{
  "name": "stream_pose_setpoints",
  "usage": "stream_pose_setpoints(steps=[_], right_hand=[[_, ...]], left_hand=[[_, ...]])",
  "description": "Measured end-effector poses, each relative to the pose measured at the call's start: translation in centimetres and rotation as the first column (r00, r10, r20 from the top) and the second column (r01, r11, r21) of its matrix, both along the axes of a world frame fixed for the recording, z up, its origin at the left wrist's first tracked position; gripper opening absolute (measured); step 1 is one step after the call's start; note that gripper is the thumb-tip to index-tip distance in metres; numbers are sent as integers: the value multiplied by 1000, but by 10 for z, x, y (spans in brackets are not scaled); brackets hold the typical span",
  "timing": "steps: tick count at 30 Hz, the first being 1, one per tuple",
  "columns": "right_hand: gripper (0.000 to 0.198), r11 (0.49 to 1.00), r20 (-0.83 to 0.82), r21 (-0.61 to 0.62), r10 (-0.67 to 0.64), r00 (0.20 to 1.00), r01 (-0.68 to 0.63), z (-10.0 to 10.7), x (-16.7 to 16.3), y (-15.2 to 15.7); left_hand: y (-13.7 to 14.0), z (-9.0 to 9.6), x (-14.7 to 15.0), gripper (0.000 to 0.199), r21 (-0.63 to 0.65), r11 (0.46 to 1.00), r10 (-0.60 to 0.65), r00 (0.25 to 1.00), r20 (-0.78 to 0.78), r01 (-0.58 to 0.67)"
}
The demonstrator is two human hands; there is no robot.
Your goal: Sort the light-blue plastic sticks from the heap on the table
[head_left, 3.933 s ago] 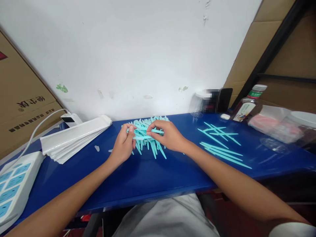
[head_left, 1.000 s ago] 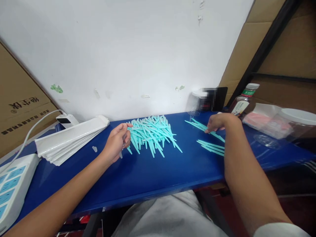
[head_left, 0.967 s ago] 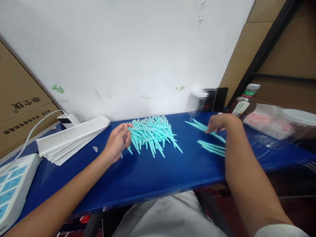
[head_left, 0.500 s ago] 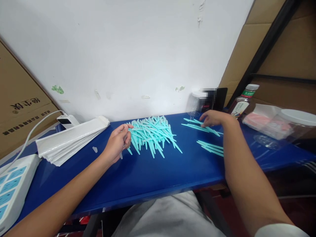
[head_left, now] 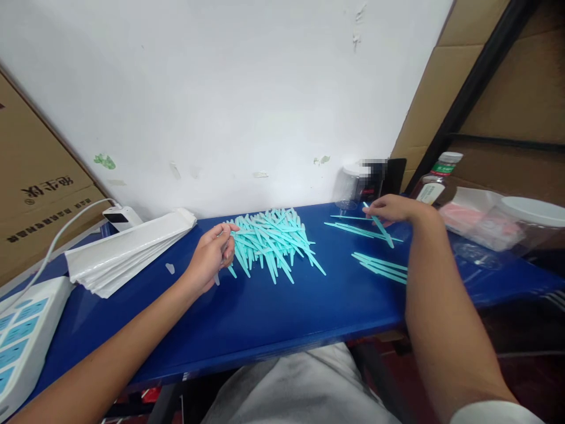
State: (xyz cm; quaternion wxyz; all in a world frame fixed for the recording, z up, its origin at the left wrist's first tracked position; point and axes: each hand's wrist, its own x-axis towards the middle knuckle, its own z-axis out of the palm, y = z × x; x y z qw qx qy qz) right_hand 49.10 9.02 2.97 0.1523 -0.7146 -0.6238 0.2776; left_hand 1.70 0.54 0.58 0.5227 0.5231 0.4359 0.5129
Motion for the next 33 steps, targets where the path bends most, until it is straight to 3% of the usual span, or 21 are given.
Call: stream_pose_setpoints(steps=[3, 5, 7, 9, 13, 16, 18, 23, 28, 33], right_hand=[[48, 979, 86, 202, -5, 996, -12, 7, 3, -7], [49, 933, 63, 360, -50, 997, 24, 12, 0, -11], [45, 884, -95, 454, -74, 993, 110, 16, -7, -15], [36, 864, -268, 465, -72, 961, 195, 17, -13, -16], [20, 913, -343, 363, -56, 938, 187, 12, -10, -14], [13, 980, -229, 164, -73, 971, 112, 4, 5, -8], [12, 997, -89, 23, -73, 993, 75, -2, 17, -3], [26, 998, 187, -58, 25, 982, -14, -10, 31, 4], [29, 960, 231, -280, 78, 970, -11, -10, 20, 1], [28, 960, 276, -278, 124, 953, -44, -12, 14, 3]], left_hand=[[0, 0, 0, 20, -3, 1000, 6, 1000, -3, -6], [-1, 1, 0, 20, -2, 1000, 8, 1000, -3, -8], [-1, 0, 0, 19, -1, 1000, 8, 1000, -2, -8], [-1, 0, 0, 19, -1, 1000, 6, 1000, -2, -6], [0, -1, -1, 19, -1, 1000, 3, 1000, -8, -3], [0, -1, -1, 19, 0, 1000, 0, 1000, -6, 0], [0, -1, -1, 18, 1, 1000, -2, 1000, -6, 2], [0, -1, 0, 18, 2, 1000, 1, 1000, -7, -1], [0, 0, 0, 17, 2, 1000, 1, 1000, -3, -1], [-1, 1, 0, 19, 3, 1000, 3, 1000, -8, -3]])
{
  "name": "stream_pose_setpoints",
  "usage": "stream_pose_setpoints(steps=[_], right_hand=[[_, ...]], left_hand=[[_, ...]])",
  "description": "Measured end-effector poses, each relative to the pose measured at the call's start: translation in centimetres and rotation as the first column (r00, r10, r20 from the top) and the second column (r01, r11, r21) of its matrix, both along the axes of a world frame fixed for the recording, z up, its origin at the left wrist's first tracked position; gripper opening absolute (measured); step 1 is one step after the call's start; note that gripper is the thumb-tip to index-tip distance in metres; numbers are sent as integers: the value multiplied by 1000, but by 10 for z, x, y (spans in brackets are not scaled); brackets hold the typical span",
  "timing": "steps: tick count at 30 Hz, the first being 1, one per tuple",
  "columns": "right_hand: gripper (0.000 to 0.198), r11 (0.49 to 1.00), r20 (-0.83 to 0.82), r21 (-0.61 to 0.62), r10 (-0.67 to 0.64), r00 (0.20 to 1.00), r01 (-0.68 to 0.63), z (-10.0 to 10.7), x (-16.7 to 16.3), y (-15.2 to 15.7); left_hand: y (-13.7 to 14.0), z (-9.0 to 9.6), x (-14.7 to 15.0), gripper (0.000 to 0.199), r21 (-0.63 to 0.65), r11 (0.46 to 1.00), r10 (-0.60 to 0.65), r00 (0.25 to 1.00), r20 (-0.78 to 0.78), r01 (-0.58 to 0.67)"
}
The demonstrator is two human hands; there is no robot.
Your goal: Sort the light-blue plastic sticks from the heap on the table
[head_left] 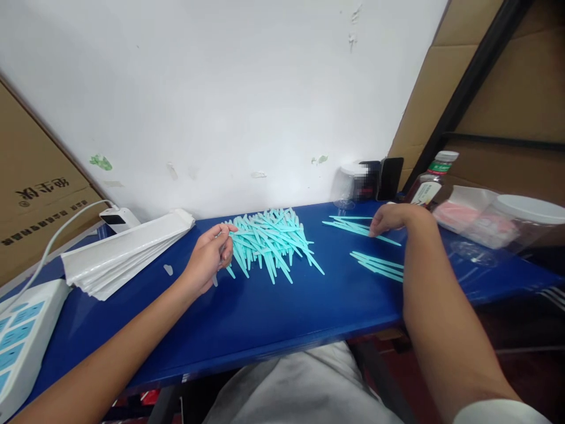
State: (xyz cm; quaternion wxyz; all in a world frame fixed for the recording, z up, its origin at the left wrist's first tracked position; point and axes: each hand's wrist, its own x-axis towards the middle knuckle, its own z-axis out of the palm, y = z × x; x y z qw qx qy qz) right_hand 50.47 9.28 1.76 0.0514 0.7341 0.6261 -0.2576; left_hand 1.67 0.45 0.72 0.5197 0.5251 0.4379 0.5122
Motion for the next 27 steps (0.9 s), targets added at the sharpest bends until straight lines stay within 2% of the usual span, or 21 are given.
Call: stream_pose_setpoints(steps=[3, 7, 10, 12, 16, 17, 18, 21, 23, 27], right_hand=[[33, 996, -28, 59, 73, 997, -71, 0, 3, 4], [37, 965, -60, 228, 148, 987, -131, 2, 1, 8], [41, 953, -67, 258, 182, 981, -160, 3, -9, 10], [52, 956, -46, 257, 157, 987, -140, 2, -17, 10], [91, 962, 82, 265, 45, 996, -65, -4, -25, 12], [93, 968, 101, 244, 37, 994, -61, -6, -26, 12], [89, 976, 107, 209, 39, 994, -61, -6, -27, 12], [57, 991, 95, 99, 85, 992, -95, -6, -34, 13], [42, 988, 123, 72, 130, 984, -139, -4, -45, 12], [38, 976, 185, 102, 171, 968, -192, -5, -74, 12]], left_hand=[[0, 0, 0, 20, 4, 1000, 0, 1000, 0, 0], [0, -1, 0, 20, 4, 1000, -3, 1000, 1, 3], [1, -1, 0, 20, 2, 1000, -9, 1000, -2, 9], [1, -2, 0, 21, 3, 1000, -12, 1000, -6, 12], [1, -1, 0, 20, 8, 1000, -7, 1000, -5, 7], [1, 0, 0, 20, 8, 1000, -6, 1000, -4, 6], [1, 0, 0, 20, 9, 1000, -4, 1000, -1, 4], [1, 1, 1, 20, 13, 1000, 0, 1000, 4, 0], [1, 0, 1, 20, 17, 1000, -3, 1000, 2, 2], [1, -1, 0, 20, 18, 1000, -12, 1000, -5, 12]])
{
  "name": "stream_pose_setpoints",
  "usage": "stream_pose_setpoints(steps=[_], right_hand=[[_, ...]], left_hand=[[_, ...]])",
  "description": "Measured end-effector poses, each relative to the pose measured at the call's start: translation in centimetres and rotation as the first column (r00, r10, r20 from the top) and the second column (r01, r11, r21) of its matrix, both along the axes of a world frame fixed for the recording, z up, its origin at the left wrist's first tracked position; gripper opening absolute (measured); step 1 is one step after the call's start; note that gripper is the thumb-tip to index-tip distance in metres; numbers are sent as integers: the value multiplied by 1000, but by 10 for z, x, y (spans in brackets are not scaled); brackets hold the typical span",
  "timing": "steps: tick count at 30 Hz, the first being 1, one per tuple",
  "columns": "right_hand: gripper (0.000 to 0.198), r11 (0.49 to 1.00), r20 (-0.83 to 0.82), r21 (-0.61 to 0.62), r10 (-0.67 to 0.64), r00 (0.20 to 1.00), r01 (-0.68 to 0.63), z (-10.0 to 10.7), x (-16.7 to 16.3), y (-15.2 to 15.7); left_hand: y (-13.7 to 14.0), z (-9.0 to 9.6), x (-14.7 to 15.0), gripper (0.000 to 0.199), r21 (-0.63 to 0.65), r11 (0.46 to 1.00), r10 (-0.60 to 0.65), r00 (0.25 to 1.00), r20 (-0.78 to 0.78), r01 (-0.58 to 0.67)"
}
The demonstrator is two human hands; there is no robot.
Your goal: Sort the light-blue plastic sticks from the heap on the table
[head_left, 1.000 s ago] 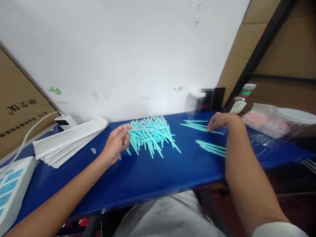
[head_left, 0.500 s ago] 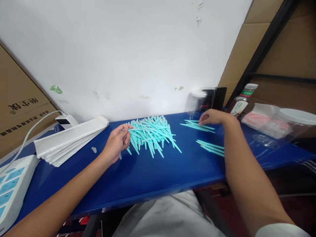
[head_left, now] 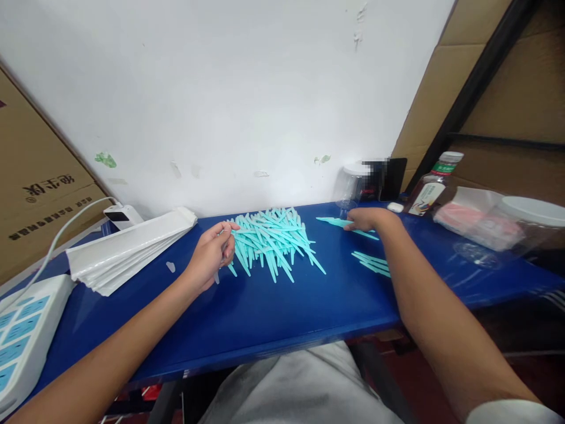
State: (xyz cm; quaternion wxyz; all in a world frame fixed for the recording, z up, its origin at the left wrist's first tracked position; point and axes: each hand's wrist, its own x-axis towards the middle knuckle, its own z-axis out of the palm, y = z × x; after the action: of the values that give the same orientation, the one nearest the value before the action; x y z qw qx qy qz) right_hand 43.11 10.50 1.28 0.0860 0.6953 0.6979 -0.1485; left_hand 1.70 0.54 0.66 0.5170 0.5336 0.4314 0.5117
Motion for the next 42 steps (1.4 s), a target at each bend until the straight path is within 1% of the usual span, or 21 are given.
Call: stream_pose_setpoints(steps=[3, 6, 10, 12, 13, 14, 15, 16, 17, 18, 19, 20, 22, 24, 26, 29, 32, 35, 39, 41, 42], right_hand=[[34, 1000, -12, 10, 15, 1000, -15, -6, -18, 2], [26, 999, -63, 31, 29, 998, -27, -8, -26, 0], [16, 998, -186, 48, 46, 982, -37, 2, -26, -10], [20, 997, -315, 74, 54, 948, -32, 11, -29, -16], [23, 994, -438, 111, 66, 897, -19, 15, -33, -20], [24, 989, -577, 148, 98, 811, -14, 19, -38, -24], [24, 981, -709, 190, 155, 688, -26, 23, -44, -28], [25, 977, -816, 207, 200, 542, -50, 26, -52, -33], [28, 974, -880, 191, 225, 418, -123, 29, -62, -38], [32, 963, -913, 173, 235, 333, -204, 30, -72, -42], [36, 949, -929, 168, 243, 279, -266, 31, -82, -47], [39, 938, -934, 177, 255, 249, -298, 31, -93, -52], [41, 911, -915, 196, 302, 266, -362, 28, -112, -60], [43, 879, -858, 241, 391, 334, -410, 24, -126, -65], [44, 852, -814, 280, 455, 361, -443, 21, -135, -68], [45, 833, -785, 332, 504, 359, -442, 17, -138, -68], [46, 821, -782, 351, 521, 342, -450, 13, -139, -67], [48, 837, -818, 346, 490, 300, -424, 6, -146, -67], [56, 915, -911, 301, 359, 201, -269, -8, -171, -72], [58, 924, -924, 305, 346, 163, -232, -14, -186, -79], [57, 917, -913, 342, 376, 158, -208, -15, -192, -84]], left_hand=[[0, 0, -1, 21, -2, 1000, 2, 1000, 3, -2], [1, -1, -1, 21, -2, 1000, 2, 1000, 7, -2], [2, -2, -2, 21, -5, 1000, 6, 1000, 6, -6], [2, -2, -2, 21, -10, 1000, 6, 1000, 8, -6], [2, -1, -1, 21, -15, 1000, 6, 1000, 9, -6], [2, -1, -1, 22, -21, 1000, 8, 1000, 11, -7], [2, -1, 0, 23, -29, 1000, 9, 1000, 13, -8], [2, -1, 0, 24, -38, 999, 12, 1000, 16, -11], [1, -1, 0, 25, -47, 999, 14, 1000, 19, -13], [1, -1, 1, 27, -56, 998, 16, 1000, 25, -15], [1, -1, 1, 28, -64, 998, 16, 999, 31, -14], [1, -1, 1, 29, -71, 997, 14, 999, 35, -11], [1, -1, 0, 33, -77, 997, 3, 999, 34, 0], [0, -2, 0, 40, -77, 997, -15, 1000, 16, 16], [0, -3, 1, 47, -68, 997, -27, 999, -25, 25], [-2, -4, 2, 55, -43, 998, -52, 992, -117, 47], [-3, -4, 3, 56, -41, 994, -109, 979, -172, 103], [-5, -4, 5, 50, -63, 987, -157, 974, -166, 148], [-8, -6, 11, 48, -106, 980, -177, 978, -106, 166], [-10, -8, 15, 45, -135, 974, -189, 982, -28, 184], [-10, -9, 17, 42, -151, 969, -193, 981, 25, 194]])
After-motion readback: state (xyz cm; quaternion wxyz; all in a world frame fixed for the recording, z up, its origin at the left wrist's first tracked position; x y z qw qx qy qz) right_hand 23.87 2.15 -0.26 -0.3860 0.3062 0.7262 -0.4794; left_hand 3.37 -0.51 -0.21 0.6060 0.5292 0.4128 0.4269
